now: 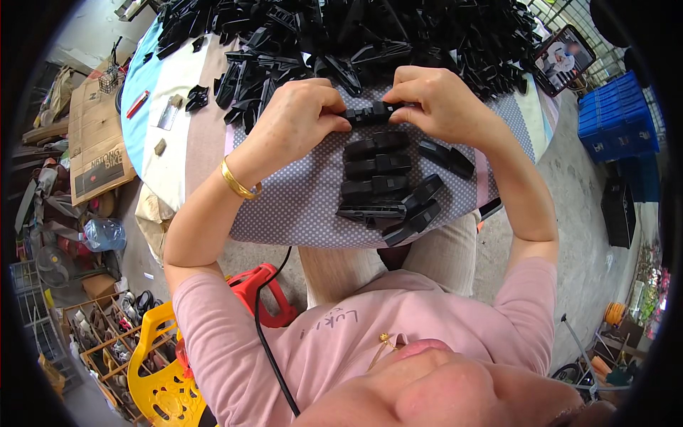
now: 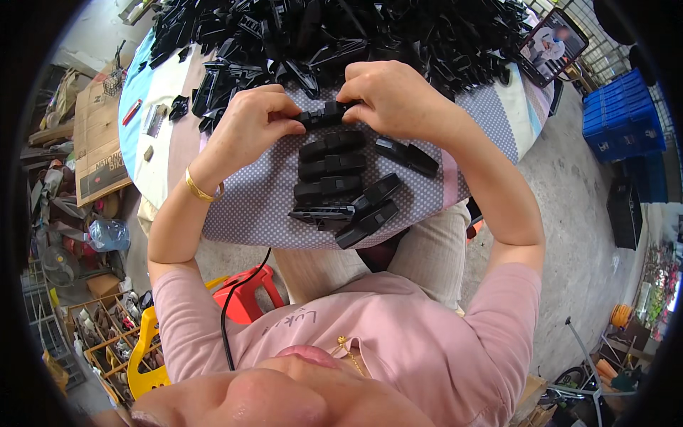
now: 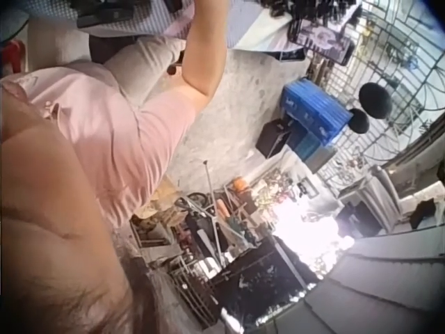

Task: Assembling black plastic clips by snapping them onto a long continuous strip at a workstation.

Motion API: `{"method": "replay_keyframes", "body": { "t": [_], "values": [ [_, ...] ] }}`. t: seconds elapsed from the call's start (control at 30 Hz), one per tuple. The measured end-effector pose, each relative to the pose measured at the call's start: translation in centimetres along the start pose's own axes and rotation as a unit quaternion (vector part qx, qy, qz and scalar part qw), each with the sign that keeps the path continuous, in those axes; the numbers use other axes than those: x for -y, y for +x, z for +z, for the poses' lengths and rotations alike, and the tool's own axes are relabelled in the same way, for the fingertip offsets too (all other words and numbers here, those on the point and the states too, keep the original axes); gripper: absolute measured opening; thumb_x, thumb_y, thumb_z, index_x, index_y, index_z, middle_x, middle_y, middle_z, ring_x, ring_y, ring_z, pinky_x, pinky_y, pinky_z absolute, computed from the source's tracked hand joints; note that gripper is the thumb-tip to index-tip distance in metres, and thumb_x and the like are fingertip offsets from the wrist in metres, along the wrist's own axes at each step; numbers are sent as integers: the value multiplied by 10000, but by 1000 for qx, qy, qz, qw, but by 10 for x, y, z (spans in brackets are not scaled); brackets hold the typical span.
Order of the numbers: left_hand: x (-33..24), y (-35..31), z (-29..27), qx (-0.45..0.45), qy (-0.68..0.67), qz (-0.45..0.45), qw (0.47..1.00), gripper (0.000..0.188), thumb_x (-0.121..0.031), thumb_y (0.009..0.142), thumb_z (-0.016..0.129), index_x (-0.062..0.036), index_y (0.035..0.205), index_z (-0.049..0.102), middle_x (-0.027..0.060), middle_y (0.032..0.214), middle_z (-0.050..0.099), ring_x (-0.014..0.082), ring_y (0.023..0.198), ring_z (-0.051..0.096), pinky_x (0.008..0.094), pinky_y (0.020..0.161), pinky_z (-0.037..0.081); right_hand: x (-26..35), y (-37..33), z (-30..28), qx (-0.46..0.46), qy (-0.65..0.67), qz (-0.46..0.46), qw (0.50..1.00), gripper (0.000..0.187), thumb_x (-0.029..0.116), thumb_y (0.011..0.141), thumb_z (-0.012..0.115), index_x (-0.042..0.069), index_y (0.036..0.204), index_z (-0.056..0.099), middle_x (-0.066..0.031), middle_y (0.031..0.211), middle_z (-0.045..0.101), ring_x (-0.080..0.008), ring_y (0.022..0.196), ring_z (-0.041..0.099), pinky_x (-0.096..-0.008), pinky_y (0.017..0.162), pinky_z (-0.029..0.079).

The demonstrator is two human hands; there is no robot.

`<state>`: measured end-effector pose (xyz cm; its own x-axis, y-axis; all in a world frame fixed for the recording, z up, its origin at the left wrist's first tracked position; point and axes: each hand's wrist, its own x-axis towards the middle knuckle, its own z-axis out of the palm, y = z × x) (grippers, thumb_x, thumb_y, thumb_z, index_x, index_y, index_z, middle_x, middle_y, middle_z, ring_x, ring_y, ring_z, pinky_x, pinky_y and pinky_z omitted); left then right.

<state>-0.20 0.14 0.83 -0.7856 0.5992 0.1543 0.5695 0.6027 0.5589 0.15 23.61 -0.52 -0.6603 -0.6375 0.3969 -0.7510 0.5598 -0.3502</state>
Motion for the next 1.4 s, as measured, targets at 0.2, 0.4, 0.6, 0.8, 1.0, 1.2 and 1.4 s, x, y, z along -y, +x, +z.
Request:
{"method": "replay_keyframes", "body": {
  "t": [0.2, 0.4, 0.6, 0.8, 1.0, 1.2, 1.4],
  "values": [
    [1, 1, 8, -20, -34, 44, 998, 161, -59, 696, 726, 44, 802, 660, 91, 740, 586, 197, 632, 597, 274, 582, 472, 4, 6, 8, 9, 63, -24, 998, 219, 74, 699, 714, -23, 884, 652, -95, 755, 540, -244, 670, 565, -316, 582, 452],
    [7, 3, -4, 111, -109, 71, 985, 189, -94, 713, 732, 11, 858, 669, 62, 756, 591, 150, 671, 588, 254, 601, 469, 8, 6, -9, 57, 157, 34, 985, 183, 102, 743, 728, -15, 875, 676, -78, 739, 602, -163, 647, 585, -287, 570, 461],
    [11, 14, 13, -163, 178, 137, 961, 312, -30, 738, 691, -57, 1042, 623, 65, 1130, 583, 271, 1039, 531, 340, 889, 468, -20, 0, -27, -136, -53, 46, 988, 139, 103, 777, 707, 13, 880, 686, -59, 812, 628, -156, 680, 617, -235, 610, 492],
    [14, 18, 12, -129, 211, 184, 951, 260, 5, 655, 677, -29, 885, 559, 76, 1017, 582, 266, 991, 533, 335, 860, 467, -2, 1, -1, -84, -168, 55, 981, 228, 179, 728, 716, 51, 911, 673, -59, 873, 581, -228, 868, 591, -329, 728, 501],
    [-4, 5, 13, -70, 131, 175, 973, 250, -3, 644, 694, -29, 855, 563, 89, 925, 549, 279, 938, 535, 347, 823, 467, 0, 3, 4, -87, -147, 46, 984, 151, 114, 726, 709, 37, 847, 662, -59, 906, 583, -230, 848, 597, -327, 717, 509],
    [-12, 2, 5, -29, -47, 29, 998, 300, -2, 711, 696, -20, 996, 606, 104, 975, 546, 290, 948, 544, 341, 822, 470, 1, 8, -2, -209, 78, 69, 972, 135, 61, 756, 713, 20, 874, 662, -47, 906, 622, -144, 790, 619, -257, 681, 514],
    [4, 5, 7, -63, 132, 128, 981, 225, -39, 736, 679, -28, 959, 649, 95, 975, 583, 276, 997, 523, 366, 837, 464, 15, 10, 8, -145, 219, 38, 964, 404, 16, 761, 668, 39, 1157, 590, -65, 951, 596, -145, 825, 614, -261, 753, 528]
  ]
}}
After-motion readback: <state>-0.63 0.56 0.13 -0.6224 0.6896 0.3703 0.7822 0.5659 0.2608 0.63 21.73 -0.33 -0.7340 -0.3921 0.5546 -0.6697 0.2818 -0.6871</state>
